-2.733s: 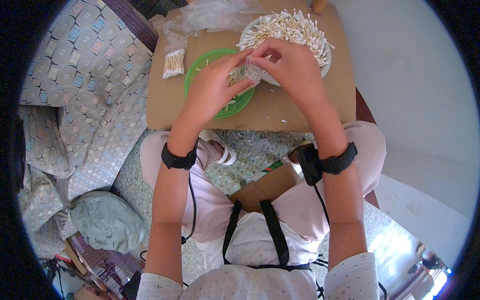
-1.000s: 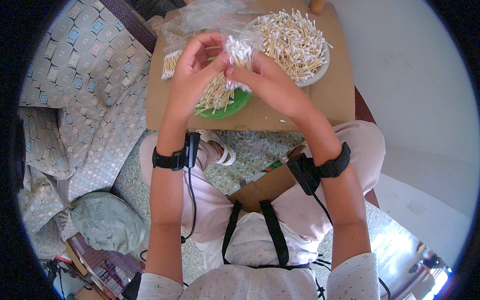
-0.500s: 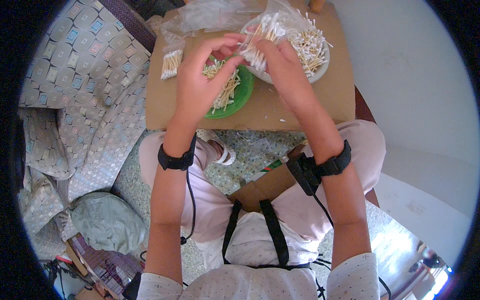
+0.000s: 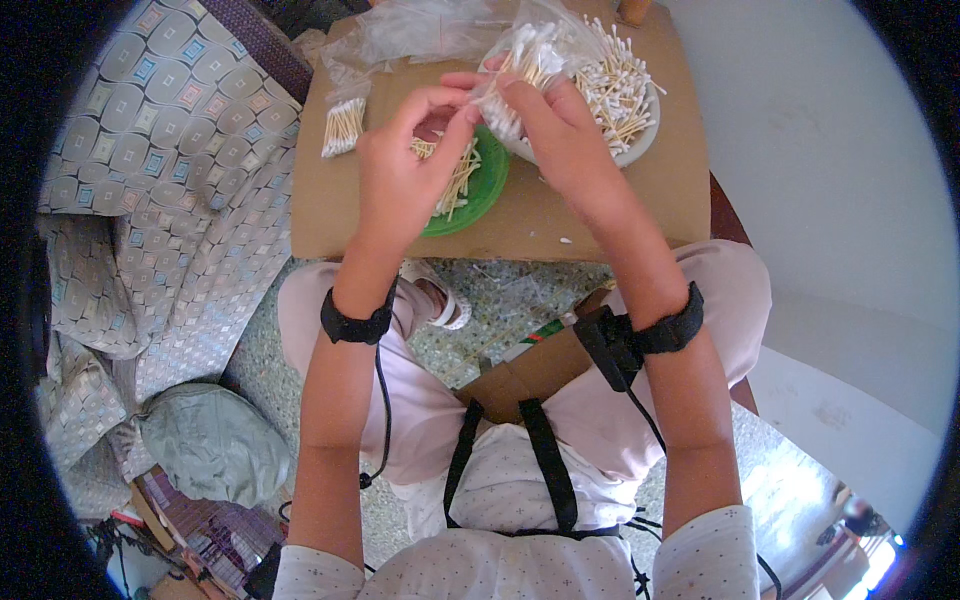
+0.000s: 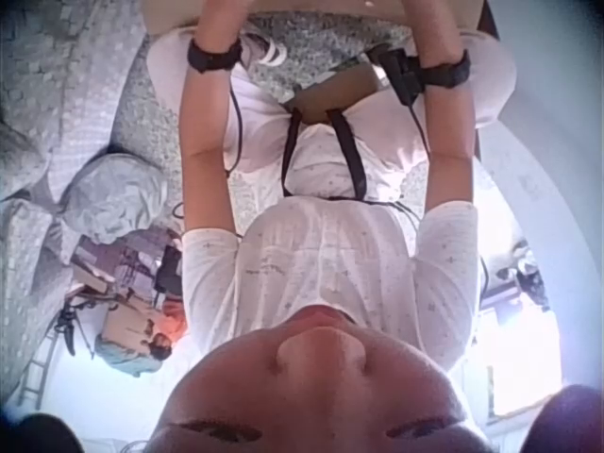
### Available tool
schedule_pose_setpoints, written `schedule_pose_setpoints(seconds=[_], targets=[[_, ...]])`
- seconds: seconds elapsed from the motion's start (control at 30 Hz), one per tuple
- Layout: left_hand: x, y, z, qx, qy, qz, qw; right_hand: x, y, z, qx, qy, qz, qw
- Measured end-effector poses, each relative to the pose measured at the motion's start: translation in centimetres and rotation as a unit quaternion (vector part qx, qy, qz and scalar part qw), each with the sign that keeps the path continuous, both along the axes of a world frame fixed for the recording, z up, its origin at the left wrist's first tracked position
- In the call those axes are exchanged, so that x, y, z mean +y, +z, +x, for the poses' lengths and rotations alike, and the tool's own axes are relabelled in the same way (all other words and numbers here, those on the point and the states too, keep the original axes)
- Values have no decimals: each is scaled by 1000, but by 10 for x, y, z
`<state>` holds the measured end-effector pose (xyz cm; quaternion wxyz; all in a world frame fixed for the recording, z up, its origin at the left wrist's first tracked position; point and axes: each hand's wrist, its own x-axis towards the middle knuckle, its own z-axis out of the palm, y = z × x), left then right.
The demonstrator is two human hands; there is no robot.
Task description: Counting and packaging cotton swabs into small plastic bags.
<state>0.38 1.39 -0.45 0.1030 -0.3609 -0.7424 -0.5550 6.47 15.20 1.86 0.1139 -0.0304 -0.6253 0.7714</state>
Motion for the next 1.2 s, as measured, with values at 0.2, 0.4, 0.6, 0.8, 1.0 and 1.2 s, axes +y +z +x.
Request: schedule_pose_setpoints(seconds=[0.2, 0.4, 0.6, 0.8, 1.0, 1.2], targets=[[3, 0, 3, 49, 73, 10, 996, 7, -18, -5, -64, 5, 6, 998], [7, -1, 8, 95, 134, 17, 986, 9, -20, -6, -63, 8, -41, 997], [13, -9, 8, 118, 152, 36, 981, 7, -16, -4, -40, -1, -95, 995], [19, -9, 8, 137, 142, 38, 980, 5, -18, -2, -26, -54, -139, 988], [23, -7, 8, 164, 122, 25, 979, 9, -21, -4, -13, -48, -151, 987], [25, -9, 7, 187, 141, 28, 972, 4, -17, -3, -25, -80, -130, 988]])
